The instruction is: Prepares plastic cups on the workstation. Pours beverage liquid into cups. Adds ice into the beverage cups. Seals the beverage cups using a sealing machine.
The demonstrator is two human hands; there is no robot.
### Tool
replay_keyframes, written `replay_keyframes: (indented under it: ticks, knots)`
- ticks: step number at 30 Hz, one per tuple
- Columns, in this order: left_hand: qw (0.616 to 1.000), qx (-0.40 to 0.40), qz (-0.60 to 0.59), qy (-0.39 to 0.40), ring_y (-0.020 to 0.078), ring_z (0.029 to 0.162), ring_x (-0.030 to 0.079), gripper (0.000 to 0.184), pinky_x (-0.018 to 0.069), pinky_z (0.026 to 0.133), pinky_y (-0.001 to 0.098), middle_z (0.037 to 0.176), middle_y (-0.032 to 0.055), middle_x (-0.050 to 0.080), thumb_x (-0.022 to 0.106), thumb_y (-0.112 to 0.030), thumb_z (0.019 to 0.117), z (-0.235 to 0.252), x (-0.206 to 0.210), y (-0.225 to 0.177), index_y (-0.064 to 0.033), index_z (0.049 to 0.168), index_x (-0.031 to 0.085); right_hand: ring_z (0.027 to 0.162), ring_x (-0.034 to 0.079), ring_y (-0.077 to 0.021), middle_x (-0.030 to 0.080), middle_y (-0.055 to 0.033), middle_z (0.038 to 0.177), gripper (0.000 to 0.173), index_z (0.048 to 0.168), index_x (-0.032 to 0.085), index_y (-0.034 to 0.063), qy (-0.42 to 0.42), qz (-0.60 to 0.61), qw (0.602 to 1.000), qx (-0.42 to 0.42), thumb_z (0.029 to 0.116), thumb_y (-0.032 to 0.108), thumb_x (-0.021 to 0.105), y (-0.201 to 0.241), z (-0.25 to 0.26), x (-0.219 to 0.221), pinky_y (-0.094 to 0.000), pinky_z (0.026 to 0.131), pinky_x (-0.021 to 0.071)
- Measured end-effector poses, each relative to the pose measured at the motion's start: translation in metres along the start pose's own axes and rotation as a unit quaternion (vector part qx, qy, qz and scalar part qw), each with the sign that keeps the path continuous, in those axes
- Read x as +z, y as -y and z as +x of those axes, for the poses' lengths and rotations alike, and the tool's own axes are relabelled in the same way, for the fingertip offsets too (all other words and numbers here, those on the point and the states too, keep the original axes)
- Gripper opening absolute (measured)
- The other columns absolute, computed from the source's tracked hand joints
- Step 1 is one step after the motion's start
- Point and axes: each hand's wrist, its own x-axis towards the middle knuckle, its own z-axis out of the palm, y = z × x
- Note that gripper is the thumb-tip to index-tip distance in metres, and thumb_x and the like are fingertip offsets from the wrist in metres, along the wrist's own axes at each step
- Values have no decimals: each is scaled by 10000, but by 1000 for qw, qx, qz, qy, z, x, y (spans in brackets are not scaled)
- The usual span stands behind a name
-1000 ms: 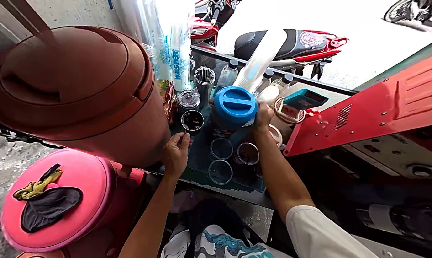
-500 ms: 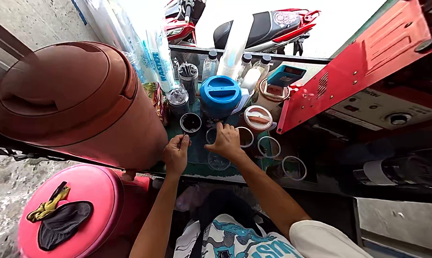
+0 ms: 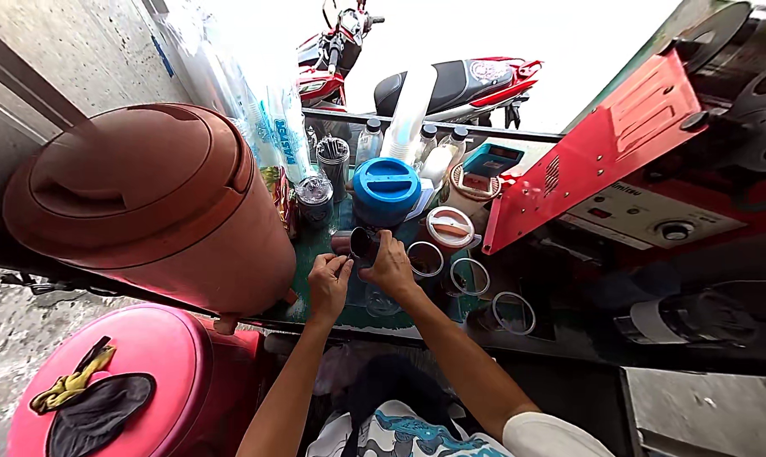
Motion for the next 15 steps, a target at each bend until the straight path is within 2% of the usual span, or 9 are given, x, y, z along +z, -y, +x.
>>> replay_keyframes:
  ticks: [3, 11, 13, 15]
  knots:
    - [999, 27, 31, -5, 218, 988, 684, 202, 575, 901, 320, 1091, 178, 680, 697, -230, 977, 1, 6, 2, -63, 1028, 800, 1214, 584, -412, 618, -239, 1268, 976, 1460, 444, 31, -13, 13, 1000, -13, 657, 316, 920, -2, 0, 2, -537, 1019, 488]
    - [991, 106, 84, 11, 255, 992, 689, 174, 574, 923, 329, 1147, 221, 652, 680, -174, 983, 2, 15, 11, -42, 1004, 790, 1194, 598, -428, 624, -261, 1264, 1002, 1472, 427, 4, -68, 52, 995, -43, 666, 342, 917, -11, 1, 19, -539, 1032, 489]
    - [988, 117, 97, 21, 270, 1012, 692, 174, 573, 935, 344, 1168, 231, 649, 669, -172, 989, 3, 16, 13, -43, 999, 786, 1212, 593, -429, 617, -268, 1283, 1024, 1474, 424, -8, -63, 51, 996, -39, 665, 371, 926, -13, 1, 19, -540, 1041, 482]
    - [987, 125, 103, 27, 277, 1027, 688, 172, 569, 943, 346, 1177, 231, 649, 670, -172, 990, 1, 18, 16, -44, 993, 784, 1232, 588, -413, 609, -251, 1308, 1058, 1466, 438, 10, -24, 44, 998, -26, 647, 446, 948, -13, -5, 5, -545, 1049, 477]
